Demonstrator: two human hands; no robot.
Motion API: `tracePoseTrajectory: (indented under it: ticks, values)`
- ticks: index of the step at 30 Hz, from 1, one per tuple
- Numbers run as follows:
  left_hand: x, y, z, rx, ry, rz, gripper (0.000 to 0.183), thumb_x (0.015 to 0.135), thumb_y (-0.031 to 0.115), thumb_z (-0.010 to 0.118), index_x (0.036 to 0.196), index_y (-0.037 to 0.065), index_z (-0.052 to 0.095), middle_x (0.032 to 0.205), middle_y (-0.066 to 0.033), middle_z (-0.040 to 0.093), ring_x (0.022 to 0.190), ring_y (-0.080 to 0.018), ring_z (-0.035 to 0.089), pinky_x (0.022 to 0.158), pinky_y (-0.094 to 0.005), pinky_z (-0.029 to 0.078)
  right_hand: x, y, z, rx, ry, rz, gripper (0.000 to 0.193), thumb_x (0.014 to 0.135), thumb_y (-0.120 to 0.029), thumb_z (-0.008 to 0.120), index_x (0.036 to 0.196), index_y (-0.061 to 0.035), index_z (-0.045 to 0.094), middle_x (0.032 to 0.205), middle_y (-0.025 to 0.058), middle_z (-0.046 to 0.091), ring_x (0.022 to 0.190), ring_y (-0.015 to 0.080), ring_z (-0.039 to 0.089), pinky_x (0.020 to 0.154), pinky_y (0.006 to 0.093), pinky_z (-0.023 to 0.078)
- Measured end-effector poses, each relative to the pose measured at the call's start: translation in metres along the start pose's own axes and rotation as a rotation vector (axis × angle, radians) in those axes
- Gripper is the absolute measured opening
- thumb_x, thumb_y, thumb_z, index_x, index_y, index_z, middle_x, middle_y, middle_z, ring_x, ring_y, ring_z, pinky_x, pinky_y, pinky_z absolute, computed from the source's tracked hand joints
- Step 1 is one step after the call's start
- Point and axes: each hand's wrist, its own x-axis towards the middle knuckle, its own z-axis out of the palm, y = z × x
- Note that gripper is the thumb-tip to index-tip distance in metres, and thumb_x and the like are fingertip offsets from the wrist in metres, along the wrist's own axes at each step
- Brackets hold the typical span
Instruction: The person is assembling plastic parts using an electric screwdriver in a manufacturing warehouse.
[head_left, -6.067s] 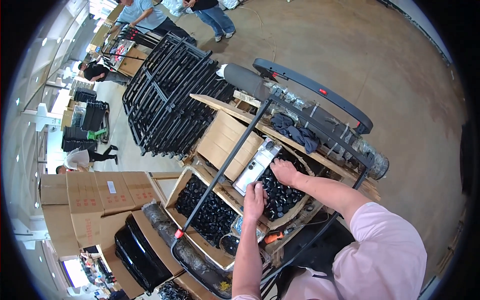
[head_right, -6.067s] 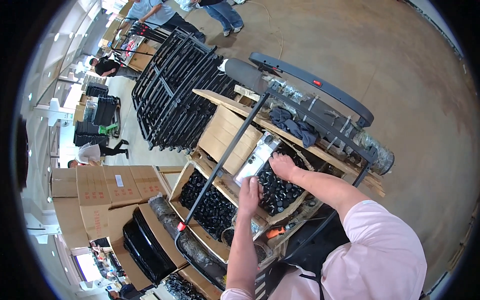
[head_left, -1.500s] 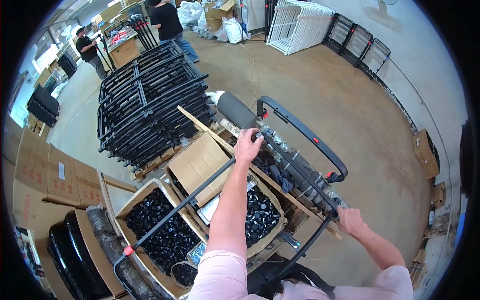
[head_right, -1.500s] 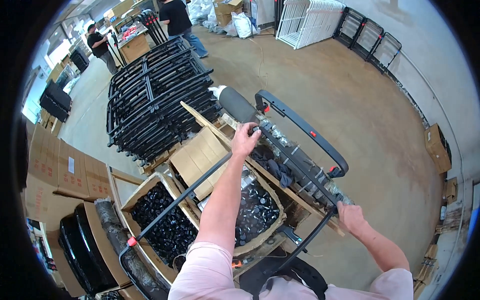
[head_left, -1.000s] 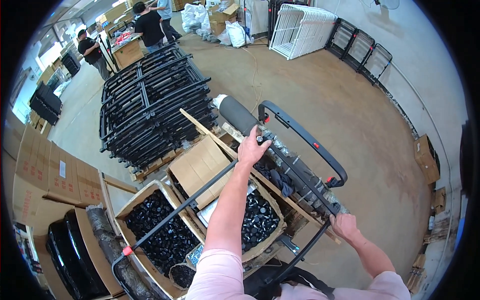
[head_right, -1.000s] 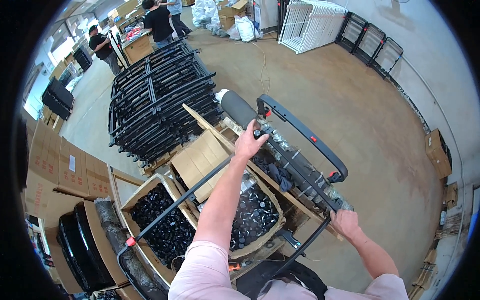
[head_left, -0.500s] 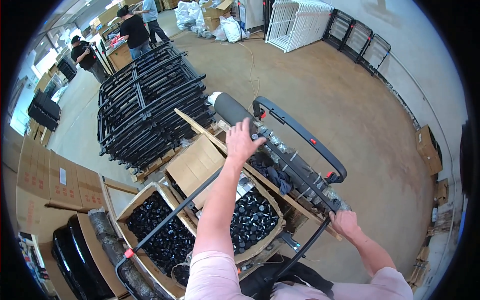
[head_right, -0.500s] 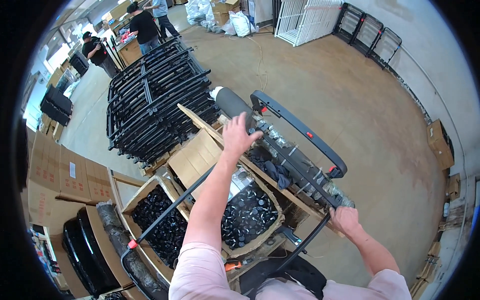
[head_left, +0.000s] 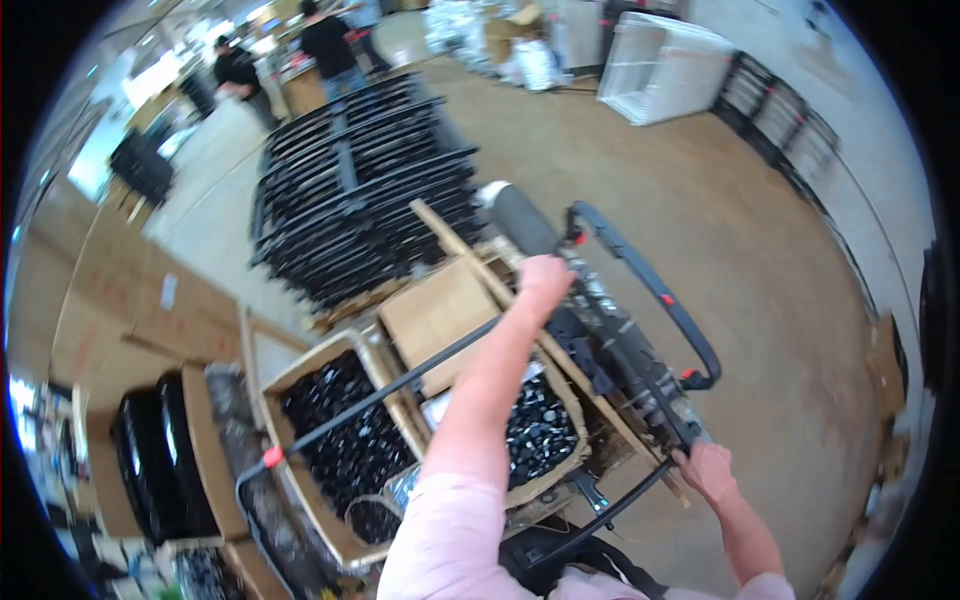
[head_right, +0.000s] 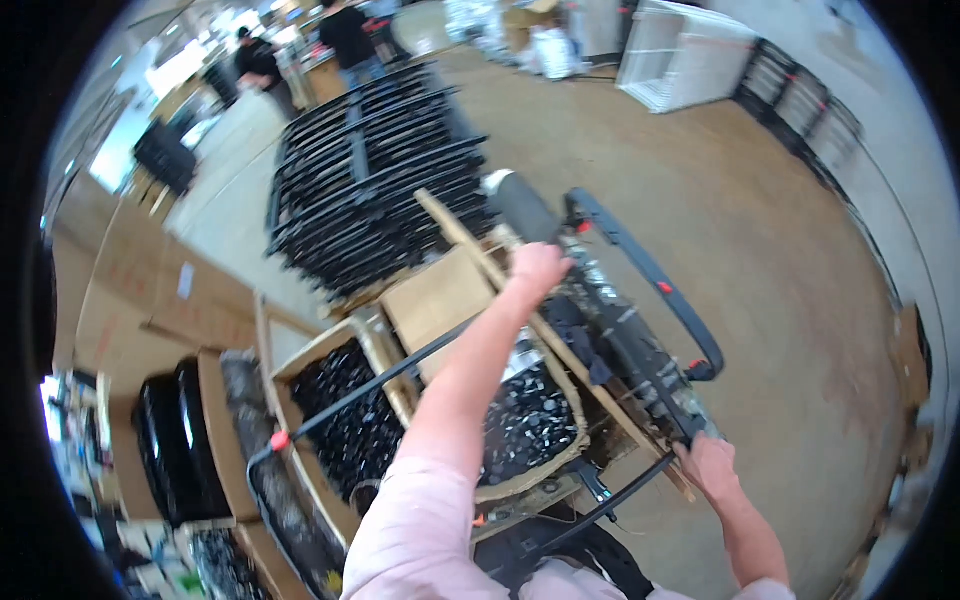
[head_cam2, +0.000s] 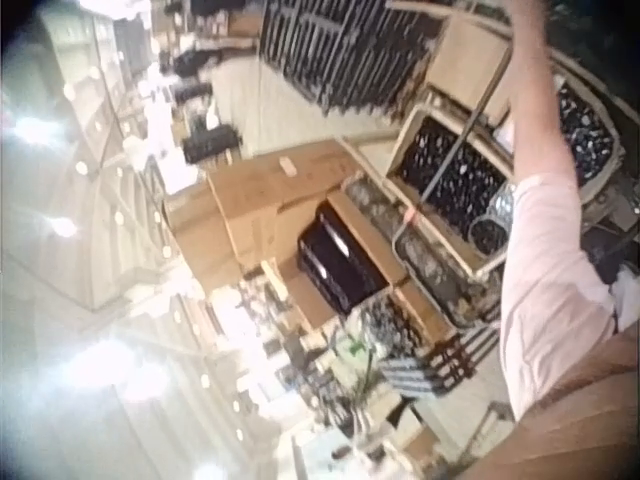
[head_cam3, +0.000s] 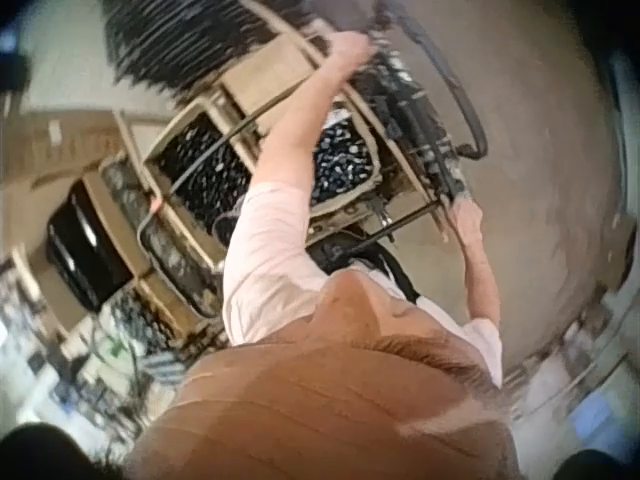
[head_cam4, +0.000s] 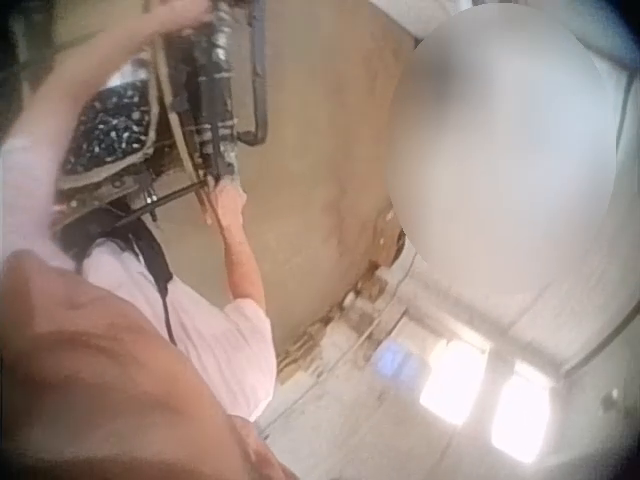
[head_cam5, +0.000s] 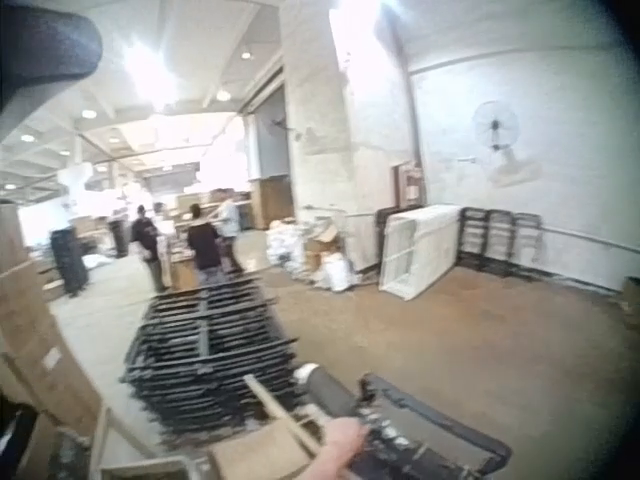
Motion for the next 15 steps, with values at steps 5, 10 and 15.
tracePoseTrajectory:
  ticks: [5,10,15]
  values:
    - [0.032,0.029,0.014,0.080,0.047,0.204,0.020,0.091,0.020,0.064,0.090,0.010,0.081,0.096,-0.0131,0.080,0.092,-0.0330,0.078,0.079,-0.0473,0.062,-0.009,0.021,0.016,0.005,-0.001,0.018,0.037,0.099,-0.035,0.065,0.100,0.0017,0.063,0.084,0.0255,0.073,0.084,0.0446,0.072,0.076,0.0542,0.055]
    - [-0.021,-0.031,0.016,0.013,0.122,-0.061,0.022,0.090,0.026,0.068,0.100,0.009,0.078,0.107,-0.0131,0.076,0.106,-0.0324,0.071,0.090,-0.0461,0.056,0.018,-0.002,0.032,0.004,0.003,-0.043,0.038,0.100,-0.035,0.064,0.095,0.0027,0.066,0.085,0.0276,0.072,0.085,0.0483,0.070,0.079,0.0566,0.054]
    - [-0.131,-0.026,-0.020,-0.265,0.479,0.000,0.036,0.091,0.036,0.074,0.109,0.007,0.063,0.108,-0.0165,0.066,0.111,-0.0382,0.063,0.091,-0.0499,0.052,0.019,0.032,0.044,-0.031,-0.048,-0.051,0.039,0.101,-0.034,0.063,0.097,0.0044,0.068,0.089,0.0298,0.072,0.090,0.0480,0.070,0.081,0.0579,0.053]
